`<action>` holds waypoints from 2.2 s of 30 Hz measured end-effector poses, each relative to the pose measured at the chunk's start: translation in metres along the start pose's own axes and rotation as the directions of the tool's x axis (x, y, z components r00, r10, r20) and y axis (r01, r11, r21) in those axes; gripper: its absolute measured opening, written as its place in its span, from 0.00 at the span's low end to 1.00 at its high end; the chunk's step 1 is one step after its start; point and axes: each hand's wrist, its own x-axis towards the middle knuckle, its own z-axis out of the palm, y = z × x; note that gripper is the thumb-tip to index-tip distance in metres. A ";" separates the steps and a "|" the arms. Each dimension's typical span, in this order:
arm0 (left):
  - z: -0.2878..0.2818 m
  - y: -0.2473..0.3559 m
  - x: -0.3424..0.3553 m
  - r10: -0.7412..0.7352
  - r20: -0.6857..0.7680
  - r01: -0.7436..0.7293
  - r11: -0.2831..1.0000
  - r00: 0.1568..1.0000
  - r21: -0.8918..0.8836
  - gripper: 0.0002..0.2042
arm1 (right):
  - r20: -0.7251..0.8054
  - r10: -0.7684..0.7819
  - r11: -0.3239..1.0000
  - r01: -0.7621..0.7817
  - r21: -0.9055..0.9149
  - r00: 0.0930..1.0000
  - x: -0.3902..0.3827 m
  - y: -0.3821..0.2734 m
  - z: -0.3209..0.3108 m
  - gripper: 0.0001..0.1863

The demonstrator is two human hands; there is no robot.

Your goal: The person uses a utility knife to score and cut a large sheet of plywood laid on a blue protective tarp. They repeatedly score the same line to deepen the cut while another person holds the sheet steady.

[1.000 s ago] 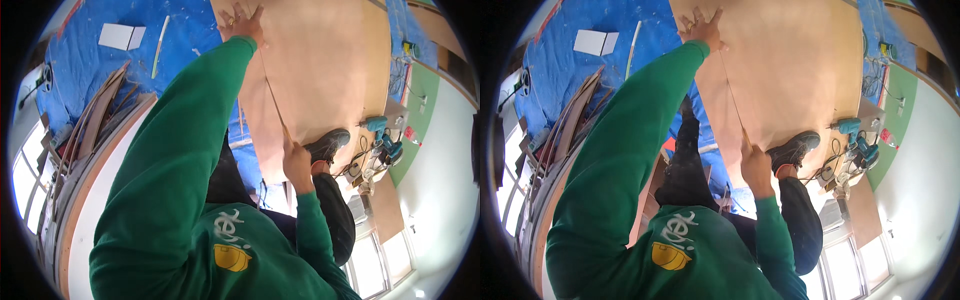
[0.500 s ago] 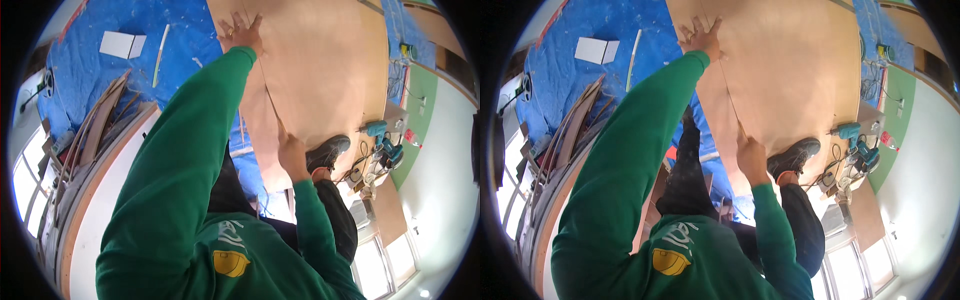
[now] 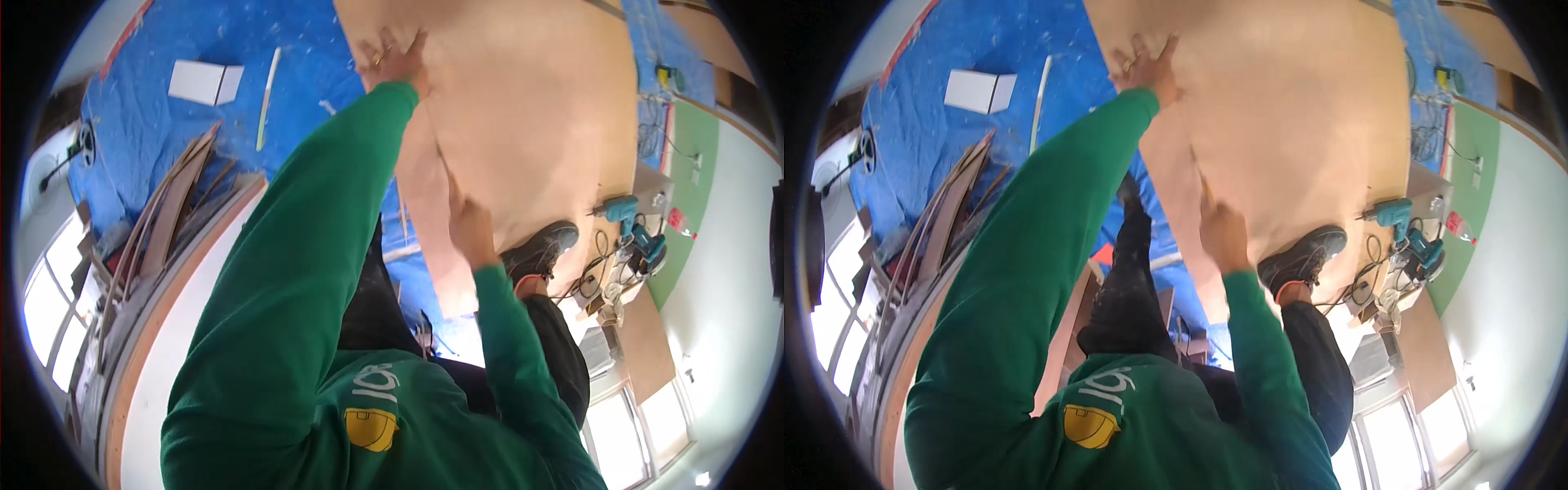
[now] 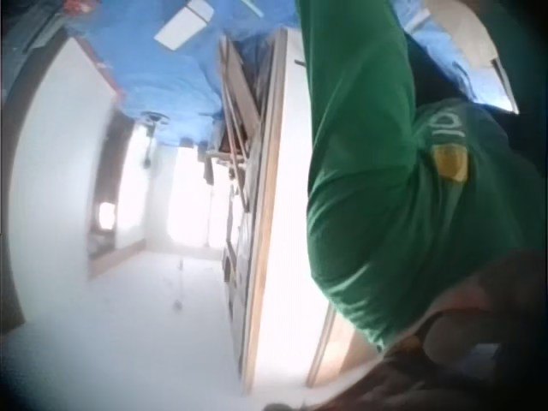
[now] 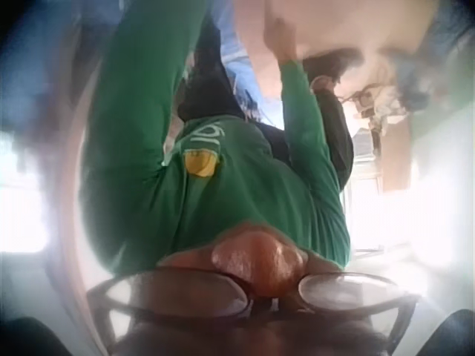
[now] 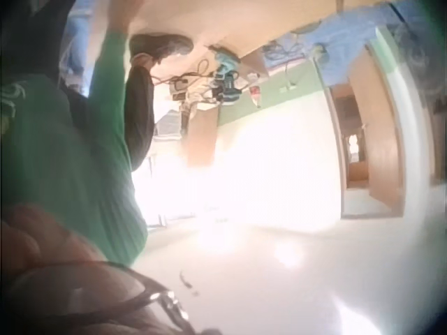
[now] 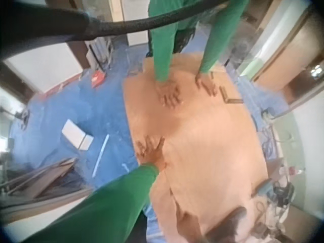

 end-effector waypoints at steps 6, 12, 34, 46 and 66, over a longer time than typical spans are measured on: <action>-0.005 -0.009 -0.005 -0.045 -0.047 0.047 0.998 0.998 0.043 0.59 | 0.208 0.060 0.998 -0.054 -0.033 0.976 -0.123 -0.014 -0.098 0.16; -0.027 0.022 -0.029 0.079 0.012 -0.079 0.997 0.997 0.019 0.52 | 0.097 0.170 0.983 -0.175 0.046 0.981 0.023 -0.007 0.010 0.27; -0.021 0.001 -0.028 -0.009 -0.023 0.008 1.000 1.000 -0.022 0.52 | 0.040 0.108 0.992 -0.110 0.069 0.993 0.044 -0.026 0.021 0.36; 0.064 0.029 0.013 0.459 -0.554 -0.488 0.866 0.695 0.106 0.40 | 0.142 0.093 0.967 -0.123 0.225 0.986 0.048 -0.018 0.014 0.33; 0.070 0.053 0.021 0.354 -0.342 -0.290 0.930 0.870 0.225 0.43 | -0.743 -0.497 0.149 0.888 0.435 0.448 0.039 -0.145 -0.346 0.19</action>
